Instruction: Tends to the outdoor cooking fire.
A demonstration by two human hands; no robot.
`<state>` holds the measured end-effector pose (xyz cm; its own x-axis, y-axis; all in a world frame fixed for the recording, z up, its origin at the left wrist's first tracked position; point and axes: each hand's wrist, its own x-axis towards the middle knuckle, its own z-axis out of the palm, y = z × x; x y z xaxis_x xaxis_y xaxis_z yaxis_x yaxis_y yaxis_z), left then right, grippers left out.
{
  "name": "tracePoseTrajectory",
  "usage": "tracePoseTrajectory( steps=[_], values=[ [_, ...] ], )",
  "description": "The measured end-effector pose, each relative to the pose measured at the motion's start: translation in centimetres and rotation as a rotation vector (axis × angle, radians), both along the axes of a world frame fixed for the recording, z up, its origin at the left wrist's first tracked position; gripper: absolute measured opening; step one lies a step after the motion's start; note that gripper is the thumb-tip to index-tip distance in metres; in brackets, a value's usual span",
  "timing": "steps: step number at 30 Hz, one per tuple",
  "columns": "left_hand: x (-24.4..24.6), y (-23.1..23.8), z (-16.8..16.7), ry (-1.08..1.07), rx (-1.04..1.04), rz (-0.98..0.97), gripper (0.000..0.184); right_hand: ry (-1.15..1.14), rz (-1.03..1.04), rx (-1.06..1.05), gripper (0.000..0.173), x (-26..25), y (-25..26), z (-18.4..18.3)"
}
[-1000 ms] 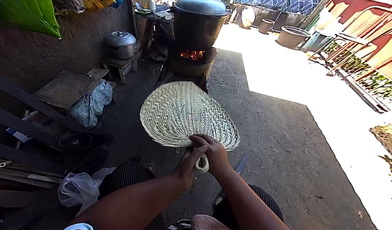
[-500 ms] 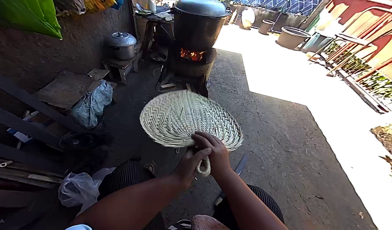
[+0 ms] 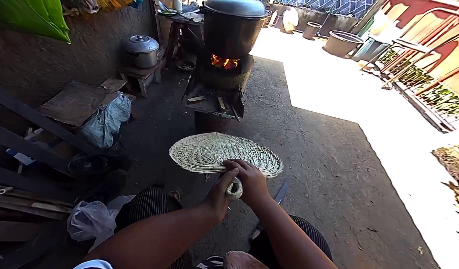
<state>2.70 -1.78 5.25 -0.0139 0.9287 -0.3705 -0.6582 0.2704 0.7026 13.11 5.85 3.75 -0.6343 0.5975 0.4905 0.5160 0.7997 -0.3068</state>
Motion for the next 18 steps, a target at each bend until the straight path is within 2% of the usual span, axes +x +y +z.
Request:
tracePoseTrajectory(
  steps=[4,8,9,13,14,16,17,18],
  values=[
    [-0.1,-0.6,0.4,0.096,0.120,-0.007,0.057,0.136,-0.008,0.167,0.025,-0.2,0.1,-0.3],
    [-0.2,0.1,0.4,-0.059,-0.053,0.000,0.035,-0.032,-0.007,-0.047,0.030,-0.2,0.0,0.2],
    [-0.2,0.1,0.5,-0.057,-0.063,0.006,0.036,-0.034,-0.006,-0.055,0.029,-0.2,0.0,0.2],
    [-0.1,-0.5,0.3,0.042,0.068,0.013,0.050,0.098,-0.014,0.132,0.025,-0.5,0.1,-0.3],
    [-0.2,-0.5,0.3,0.028,0.060,0.004,0.048,0.072,-0.014,0.104,0.025,-0.4,0.0,-0.2],
    [-0.3,-0.1,0.1,-0.043,-0.030,-0.015,0.036,-0.115,-0.025,-0.117,0.029,-0.2,-0.3,0.9],
    [-0.3,0.2,0.0,-0.076,-0.074,-0.032,0.036,-0.216,-0.037,-0.238,0.032,-0.2,-0.3,1.6],
    [-0.3,0.2,-0.1,-0.088,-0.087,-0.040,0.037,-0.246,-0.043,-0.273,0.033,-0.2,-0.3,1.8]
  ],
)
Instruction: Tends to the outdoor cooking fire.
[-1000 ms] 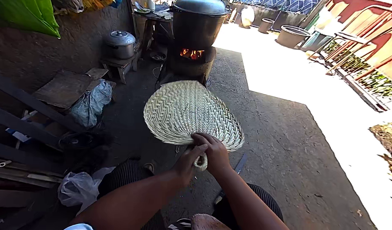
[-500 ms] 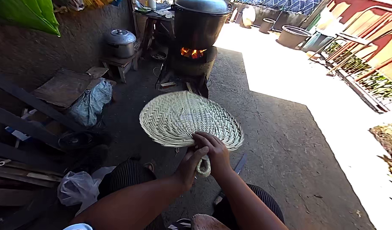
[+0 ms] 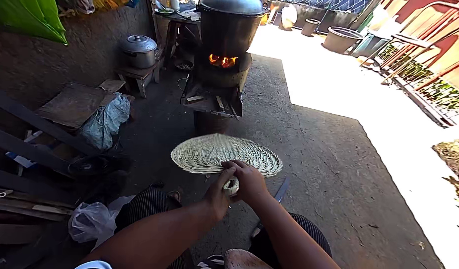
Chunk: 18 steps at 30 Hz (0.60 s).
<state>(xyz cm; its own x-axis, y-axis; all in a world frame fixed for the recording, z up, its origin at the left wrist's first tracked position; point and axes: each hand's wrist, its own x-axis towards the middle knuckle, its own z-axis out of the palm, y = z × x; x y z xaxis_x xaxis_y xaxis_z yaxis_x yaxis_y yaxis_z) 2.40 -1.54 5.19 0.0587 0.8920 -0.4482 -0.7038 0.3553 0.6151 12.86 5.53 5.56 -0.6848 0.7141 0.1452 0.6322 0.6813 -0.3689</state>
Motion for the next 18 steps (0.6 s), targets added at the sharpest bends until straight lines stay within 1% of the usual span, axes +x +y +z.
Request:
tracePoseTrajectory(
  steps=[1,2,3,4,5,6,8,9,10,11,13,14,15,17,18],
  values=[
    [0.1,-0.1,0.0,0.009,0.017,0.011,0.035,0.049,0.004,0.052,0.031,0.0,0.0,-0.4],
    [0.2,-0.2,0.2,0.026,0.055,0.033,0.034,0.142,0.015,0.158,0.030,0.1,0.0,-1.0],
    [0.2,-0.4,0.3,0.044,0.099,0.046,0.036,0.223,0.022,0.258,0.029,0.0,0.2,-1.5],
    [0.1,-0.4,0.3,0.064,0.128,0.047,0.039,0.272,0.026,0.314,0.029,0.0,0.3,-1.7],
    [0.1,-0.4,0.3,0.068,0.130,0.042,0.039,0.270,0.027,0.312,0.029,0.0,0.3,-1.6],
    [0.0,-0.3,0.2,0.054,0.106,0.031,0.036,0.222,0.028,0.252,0.030,0.1,0.2,-1.2],
    [0.0,0.0,0.0,0.018,0.039,-0.001,0.034,0.063,0.019,0.056,0.032,0.3,0.1,-0.2],
    [0.1,0.0,-0.1,0.020,0.029,0.001,0.034,0.042,0.017,0.029,0.032,0.3,0.1,-0.1],
    [0.2,-0.1,-0.2,0.045,0.048,0.019,0.034,0.091,0.022,0.075,0.030,0.3,0.1,-0.4],
    [0.4,-0.2,-0.2,0.085,0.093,0.044,0.035,0.176,0.033,0.164,0.029,0.3,0.1,-0.9],
    [0.3,-0.5,-0.1,0.159,0.175,0.063,0.046,0.314,0.044,0.328,0.027,0.1,0.3,-1.6],
    [0.3,-0.5,-0.1,0.163,0.182,0.058,0.048,0.328,0.043,0.346,0.028,0.0,0.3,-1.6],
    [0.2,-0.4,-0.2,0.139,0.168,0.051,0.045,0.292,0.039,0.313,0.028,0.1,0.3,-1.4],
    [0.3,-0.1,-0.4,0.085,0.109,0.029,0.036,0.152,0.033,0.152,0.031,0.4,0.2,-0.6],
    [0.4,-0.1,-0.4,0.086,0.098,0.032,0.035,0.139,0.031,0.131,0.031,0.5,0.2,-0.6]
  ],
)
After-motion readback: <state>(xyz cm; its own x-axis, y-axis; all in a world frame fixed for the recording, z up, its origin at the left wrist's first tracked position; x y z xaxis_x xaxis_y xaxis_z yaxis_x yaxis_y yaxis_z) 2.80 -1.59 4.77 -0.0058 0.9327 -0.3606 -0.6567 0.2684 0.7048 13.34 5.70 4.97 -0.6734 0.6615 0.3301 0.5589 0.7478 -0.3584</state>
